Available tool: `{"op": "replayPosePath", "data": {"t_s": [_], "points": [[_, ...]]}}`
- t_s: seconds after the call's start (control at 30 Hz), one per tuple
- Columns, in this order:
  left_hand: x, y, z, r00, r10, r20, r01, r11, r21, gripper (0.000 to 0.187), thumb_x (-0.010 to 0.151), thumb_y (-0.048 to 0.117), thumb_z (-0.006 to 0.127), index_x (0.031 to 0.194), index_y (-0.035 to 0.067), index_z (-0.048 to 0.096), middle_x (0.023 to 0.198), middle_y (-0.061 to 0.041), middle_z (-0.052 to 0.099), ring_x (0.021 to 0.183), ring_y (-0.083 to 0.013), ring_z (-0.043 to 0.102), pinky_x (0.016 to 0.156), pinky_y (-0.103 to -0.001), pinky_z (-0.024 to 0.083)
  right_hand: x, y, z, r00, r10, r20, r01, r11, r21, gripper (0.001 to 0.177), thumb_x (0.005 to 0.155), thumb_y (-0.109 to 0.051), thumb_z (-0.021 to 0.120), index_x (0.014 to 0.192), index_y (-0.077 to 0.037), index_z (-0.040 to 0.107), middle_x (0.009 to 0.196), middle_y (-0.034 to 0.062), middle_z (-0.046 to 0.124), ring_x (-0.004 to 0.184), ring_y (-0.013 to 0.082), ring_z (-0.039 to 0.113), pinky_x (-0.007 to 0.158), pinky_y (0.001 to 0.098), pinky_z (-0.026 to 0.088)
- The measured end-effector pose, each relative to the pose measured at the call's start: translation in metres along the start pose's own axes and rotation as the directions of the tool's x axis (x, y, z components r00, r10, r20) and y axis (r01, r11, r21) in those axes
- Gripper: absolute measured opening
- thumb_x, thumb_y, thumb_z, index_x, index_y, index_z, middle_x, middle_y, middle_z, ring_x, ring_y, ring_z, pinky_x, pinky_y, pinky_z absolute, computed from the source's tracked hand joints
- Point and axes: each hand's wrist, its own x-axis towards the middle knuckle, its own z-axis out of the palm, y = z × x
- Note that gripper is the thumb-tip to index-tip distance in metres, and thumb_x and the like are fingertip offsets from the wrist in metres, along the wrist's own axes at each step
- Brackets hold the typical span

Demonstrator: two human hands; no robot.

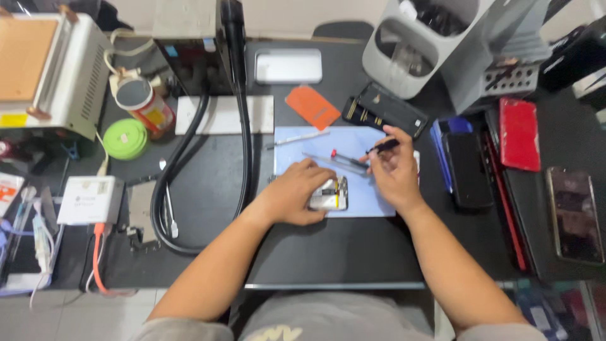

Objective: The person uses a screwdriver to remove screws from a disassembled smartphone and then uses tweezers to lift and remove a small internal component. The component is placed on the work surface while the person continues to manipulate the phone's internals.

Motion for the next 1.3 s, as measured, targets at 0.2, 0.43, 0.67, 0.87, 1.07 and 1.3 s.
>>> {"op": "replayPosePath", "data": {"t_s": [0.2,0.43,0.67,0.87,1.07,1.3], "points": [[-0.001,0.005,0.000,1.000,-0.022,-0.015,0.023,0.998,0.067,0.069,0.066,0.032,0.079,0.128,0.009,0.061,0.127,-0.008,0.065,0.112,-0.0338,0.056,0.091,-0.045,0.044,-0.016,-0.002,-0.017,0.997,-0.081,0.013,0.081,0.954,-0.289,0.026,0.094,0.010,0.078,0.103,-0.006,0.060,0.103,0.0062,0.070,0.086,0.0083,0.058,0.075,0.0220,0.046],[-0.002,0.011,0.007,0.999,0.013,-0.048,-0.002,0.976,0.218,0.067,0.070,0.038,0.079,0.131,0.018,0.061,0.125,-0.007,0.061,0.111,-0.0322,0.055,0.087,-0.047,0.042,-0.020,-0.016,-0.011,0.964,0.248,0.099,-0.243,0.968,-0.059,0.046,0.088,0.002,0.074,0.131,-0.009,0.059,0.100,0.0004,0.061,0.079,0.0040,0.060,0.070,0.0188,0.051],[-0.004,-0.001,0.009,0.996,-0.003,-0.093,0.021,0.980,0.196,0.071,0.075,0.036,0.078,0.134,0.004,0.055,0.129,-0.011,0.062,0.117,-0.0354,0.054,0.094,-0.050,0.041,-0.017,0.014,-0.013,0.905,0.263,0.335,-0.229,0.964,-0.138,0.032,0.098,-0.003,0.071,0.129,-0.004,0.064,0.106,0.0036,0.066,0.096,0.0080,0.065,0.083,0.0220,0.056],[-0.001,-0.004,-0.002,0.994,-0.062,-0.089,0.075,0.985,0.153,0.067,0.075,0.033,0.077,0.133,0.006,0.057,0.121,-0.009,0.065,0.115,-0.0331,0.056,0.095,-0.048,0.040,-0.015,0.007,-0.001,0.880,0.370,0.299,-0.311,0.923,-0.227,0.024,0.095,-0.006,0.073,0.118,-0.004,0.069,0.098,0.0039,0.071,0.083,0.0082,0.069,0.063,0.0213,0.051],[-0.002,-0.002,-0.002,0.994,-0.072,-0.080,0.083,0.985,0.150,0.067,0.075,0.033,0.077,0.133,0.006,0.057,0.118,-0.009,0.066,0.114,-0.0326,0.056,0.095,-0.048,0.040,-0.013,0.006,0.007,0.887,0.367,0.281,-0.314,0.925,-0.215,0.025,0.095,-0.006,0.073,0.120,-0.004,0.070,0.095,0.0011,0.067,0.082,0.0078,0.068,0.061,0.0212,0.050],[-0.004,-0.003,0.000,0.992,-0.069,-0.107,0.084,0.986,0.141,0.067,0.077,0.034,0.078,0.134,0.006,0.057,0.119,-0.011,0.065,0.115,-0.0325,0.055,0.097,-0.048,0.039,-0.008,-0.011,0.013,0.876,0.298,0.379,-0.173,0.928,-0.329,0.034,0.089,-0.005,0.078,0.123,-0.004,0.070,0.104,0.0013,0.063,0.087,0.0063,0.066,0.066,0.0197,0.050]]}}
